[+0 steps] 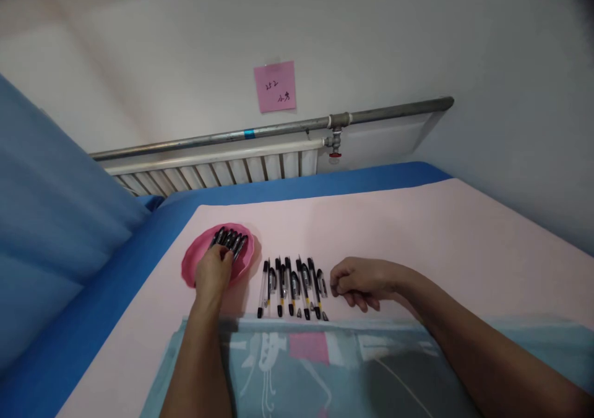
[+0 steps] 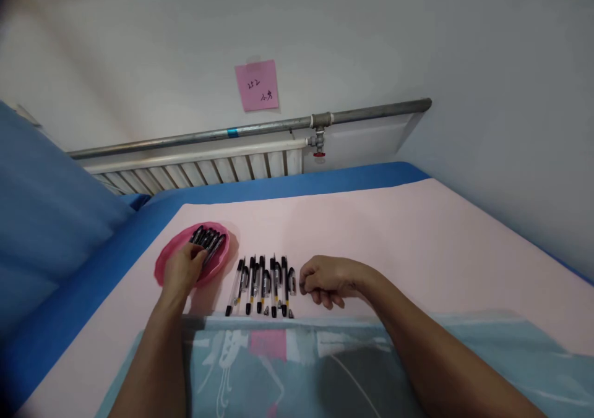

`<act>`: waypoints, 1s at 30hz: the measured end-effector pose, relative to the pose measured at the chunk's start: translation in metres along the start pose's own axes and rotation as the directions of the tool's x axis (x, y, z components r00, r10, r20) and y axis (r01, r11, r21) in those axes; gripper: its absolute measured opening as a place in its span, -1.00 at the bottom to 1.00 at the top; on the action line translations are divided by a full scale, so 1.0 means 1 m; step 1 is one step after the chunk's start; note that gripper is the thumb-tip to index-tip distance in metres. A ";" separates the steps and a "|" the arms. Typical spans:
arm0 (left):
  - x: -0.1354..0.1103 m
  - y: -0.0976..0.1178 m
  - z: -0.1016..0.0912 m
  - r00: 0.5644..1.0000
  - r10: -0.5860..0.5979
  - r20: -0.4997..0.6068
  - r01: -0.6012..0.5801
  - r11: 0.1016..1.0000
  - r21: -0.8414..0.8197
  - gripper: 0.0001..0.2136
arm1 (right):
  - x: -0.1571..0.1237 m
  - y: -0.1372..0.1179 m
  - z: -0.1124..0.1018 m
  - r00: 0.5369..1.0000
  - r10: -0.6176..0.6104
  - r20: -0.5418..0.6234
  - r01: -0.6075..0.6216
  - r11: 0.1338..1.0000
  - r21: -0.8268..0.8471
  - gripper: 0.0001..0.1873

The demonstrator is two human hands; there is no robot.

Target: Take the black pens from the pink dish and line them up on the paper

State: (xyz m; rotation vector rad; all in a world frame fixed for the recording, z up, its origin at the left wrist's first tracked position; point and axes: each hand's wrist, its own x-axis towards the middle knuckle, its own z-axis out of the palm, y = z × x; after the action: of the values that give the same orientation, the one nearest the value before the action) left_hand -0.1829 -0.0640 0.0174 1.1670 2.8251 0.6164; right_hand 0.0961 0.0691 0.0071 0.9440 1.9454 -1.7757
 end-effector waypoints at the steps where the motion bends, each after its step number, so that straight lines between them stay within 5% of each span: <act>1: 0.001 0.001 0.003 1.000 0.015 0.011 -0.015 1.000 0.013 -0.76 | 0.000 0.000 0.000 1.000 0.003 -0.001 -0.003 1.000 0.004 -0.89; 20: 0.003 0.021 0.011 0.996 0.078 0.039 -0.085 0.973 0.217 -0.69 | 0.001 -0.001 0.000 0.999 -0.016 -0.032 0.018 0.999 0.042 -0.93; 30: -0.002 0.023 0.005 0.993 0.074 -0.086 -0.071 0.997 0.037 -0.78 | 0.004 0.006 0.000 0.997 -0.058 -0.042 0.061 0.996 0.064 -0.91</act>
State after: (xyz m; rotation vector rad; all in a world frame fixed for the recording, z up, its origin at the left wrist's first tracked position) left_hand -0.1651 -0.0490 0.0208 1.2847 2.8873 0.6420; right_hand 0.0977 0.0699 -0.0001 0.9594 1.9699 -1.8777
